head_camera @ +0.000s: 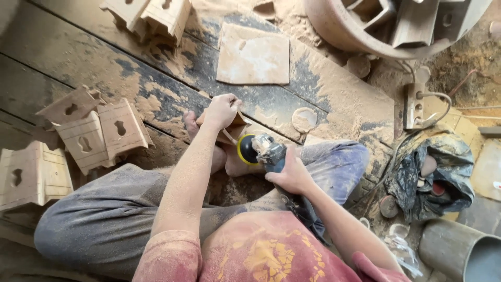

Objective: Sanding small decorative wooden pieces using a handheld power sander while sitting on the floor.

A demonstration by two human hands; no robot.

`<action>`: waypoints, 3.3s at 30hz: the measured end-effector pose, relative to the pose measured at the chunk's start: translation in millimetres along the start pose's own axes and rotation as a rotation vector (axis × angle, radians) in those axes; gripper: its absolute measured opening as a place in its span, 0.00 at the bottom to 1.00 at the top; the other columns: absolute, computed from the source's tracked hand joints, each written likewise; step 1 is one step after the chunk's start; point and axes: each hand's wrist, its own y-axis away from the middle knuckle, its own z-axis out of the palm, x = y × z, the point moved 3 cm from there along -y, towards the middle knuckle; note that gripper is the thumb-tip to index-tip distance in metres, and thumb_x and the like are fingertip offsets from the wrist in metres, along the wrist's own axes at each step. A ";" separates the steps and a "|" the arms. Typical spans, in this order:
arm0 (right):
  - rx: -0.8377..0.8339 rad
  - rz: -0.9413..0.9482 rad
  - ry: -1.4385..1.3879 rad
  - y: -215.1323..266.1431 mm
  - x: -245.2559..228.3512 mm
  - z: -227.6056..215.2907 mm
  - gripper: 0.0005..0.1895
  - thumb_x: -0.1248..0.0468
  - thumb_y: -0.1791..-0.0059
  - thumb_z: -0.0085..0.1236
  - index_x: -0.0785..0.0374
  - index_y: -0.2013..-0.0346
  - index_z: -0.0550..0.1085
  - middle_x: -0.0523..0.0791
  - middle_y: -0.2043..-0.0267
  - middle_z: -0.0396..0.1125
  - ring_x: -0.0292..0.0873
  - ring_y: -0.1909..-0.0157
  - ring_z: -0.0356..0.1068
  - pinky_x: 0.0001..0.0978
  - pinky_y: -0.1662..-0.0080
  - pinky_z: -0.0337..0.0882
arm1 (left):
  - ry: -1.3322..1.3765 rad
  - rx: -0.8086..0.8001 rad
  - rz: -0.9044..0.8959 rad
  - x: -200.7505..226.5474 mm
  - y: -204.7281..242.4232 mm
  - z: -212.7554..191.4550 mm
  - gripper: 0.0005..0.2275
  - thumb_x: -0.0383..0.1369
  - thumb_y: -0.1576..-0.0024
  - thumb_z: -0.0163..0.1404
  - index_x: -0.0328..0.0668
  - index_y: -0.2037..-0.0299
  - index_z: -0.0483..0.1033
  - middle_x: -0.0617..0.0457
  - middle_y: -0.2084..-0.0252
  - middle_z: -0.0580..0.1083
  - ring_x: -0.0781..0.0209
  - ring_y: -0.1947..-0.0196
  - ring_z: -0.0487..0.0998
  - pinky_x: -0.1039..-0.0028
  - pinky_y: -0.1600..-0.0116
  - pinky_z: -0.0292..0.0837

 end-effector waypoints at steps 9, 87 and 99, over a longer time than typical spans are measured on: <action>0.175 -0.039 -0.401 -13.8 69.1 -31.4 0.57 0.58 0.73 0.82 0.63 0.37 0.58 0.59 0.49 0.68 0.57 0.46 0.69 0.48 0.44 0.69 | -0.148 0.138 0.186 -13.5 -4.0 -46.6 0.11 0.30 0.48 0.56 0.43 0.55 0.78 0.37 0.58 0.78 0.36 0.49 0.78 0.50 0.44 0.75; 0.124 0.173 0.050 -35.5 59.8 -13.4 0.45 0.51 0.67 0.72 0.58 0.44 0.56 0.61 0.50 0.69 0.63 0.44 0.71 0.57 0.44 0.69 | -0.162 -0.128 -0.001 15.3 39.5 -18.0 0.10 0.46 0.44 0.50 0.64 0.58 0.82 0.55 0.57 0.81 0.45 0.53 0.82 0.53 0.45 0.76; 0.032 0.085 0.073 -19.0 5.0 -1.8 0.44 0.52 0.67 0.73 0.58 0.46 0.55 0.63 0.49 0.68 0.65 0.43 0.70 0.58 0.45 0.71 | -0.120 -0.119 0.034 20.3 45.6 -22.3 0.09 0.43 0.43 0.50 0.60 0.60 0.82 0.51 0.60 0.81 0.43 0.53 0.81 0.52 0.43 0.73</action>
